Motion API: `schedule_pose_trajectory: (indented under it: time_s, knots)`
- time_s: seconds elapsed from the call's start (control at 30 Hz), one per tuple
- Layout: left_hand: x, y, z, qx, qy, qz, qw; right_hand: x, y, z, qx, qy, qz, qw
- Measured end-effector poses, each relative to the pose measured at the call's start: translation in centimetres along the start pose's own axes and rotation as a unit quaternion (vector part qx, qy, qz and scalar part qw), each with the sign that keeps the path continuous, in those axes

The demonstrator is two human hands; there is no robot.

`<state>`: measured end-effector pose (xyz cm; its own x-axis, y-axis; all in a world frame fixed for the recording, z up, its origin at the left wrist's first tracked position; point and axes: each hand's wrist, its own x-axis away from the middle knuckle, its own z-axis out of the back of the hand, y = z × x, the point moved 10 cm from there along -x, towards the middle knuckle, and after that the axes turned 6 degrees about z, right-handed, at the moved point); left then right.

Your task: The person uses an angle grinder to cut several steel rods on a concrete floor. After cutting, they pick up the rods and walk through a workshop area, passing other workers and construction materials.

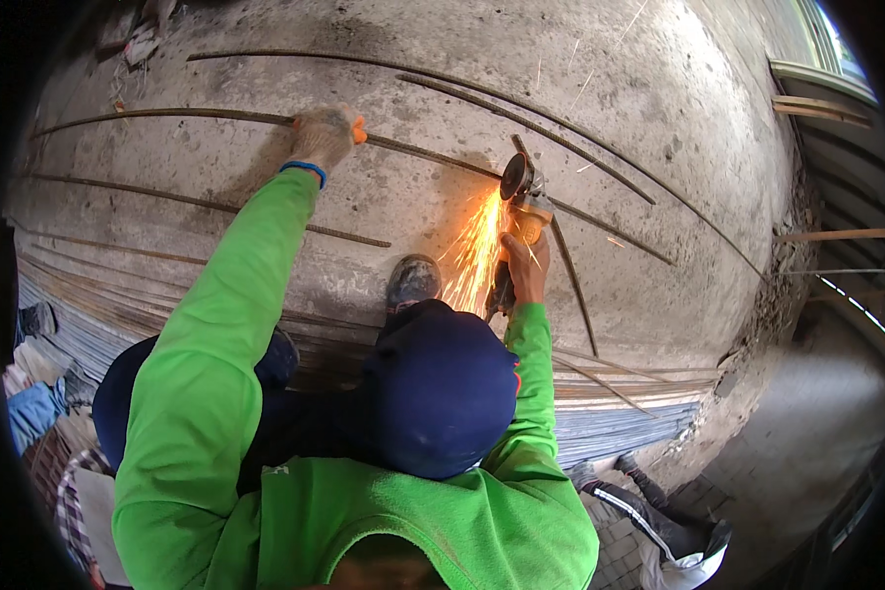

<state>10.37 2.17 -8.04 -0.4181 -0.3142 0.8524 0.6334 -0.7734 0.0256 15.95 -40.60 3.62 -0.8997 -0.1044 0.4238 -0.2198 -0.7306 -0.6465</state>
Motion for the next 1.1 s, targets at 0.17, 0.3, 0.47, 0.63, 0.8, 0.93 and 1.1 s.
schedule_pose_trajectory:
  time_s: [0.17, 0.3, 0.47, 0.63, 0.8, 0.93, 1.1]
  knots:
    - [-0.6, -1.1, -0.5, 0.201, 0.001, -0.020, 0.979, 0.1, -0.5, -0.7, -0.017, -0.004, 0.059, 0.998]
    - [-1.7, -2.3, -1.3, 0.215, 0.079, -0.023, 0.973, -0.5, -0.3, -1.4, -0.041, -0.003, 0.041, 0.998]
    - [0.9, -0.1, 0.6, 0.026, 0.083, -0.035, 0.996, 0.5, -1.8, -0.4, -0.049, 0.007, 0.016, 0.999]
    - [-0.2, -0.5, 0.0, 0.062, 0.053, -0.010, 0.997, -0.3, 0.9, -0.8, -0.163, -0.011, 0.087, 0.983]
    - [1.4, -0.8, 0.7, 0.149, 0.129, -0.015, 0.980, -0.8, 1.2, -0.7, -0.025, 0.002, 0.009, 1.000]
    - [-2.4, -4.2, -0.9, 0.139, 0.185, -0.037, 0.972, -1.2, 0.9, -3.0, -0.155, -0.030, 0.088, 0.984]
    - [0.9, -0.7, 0.3, 0.246, 0.112, -0.010, 0.963, -1.4, 2.6, -0.9, -0.121, -0.003, 0.072, 0.990]
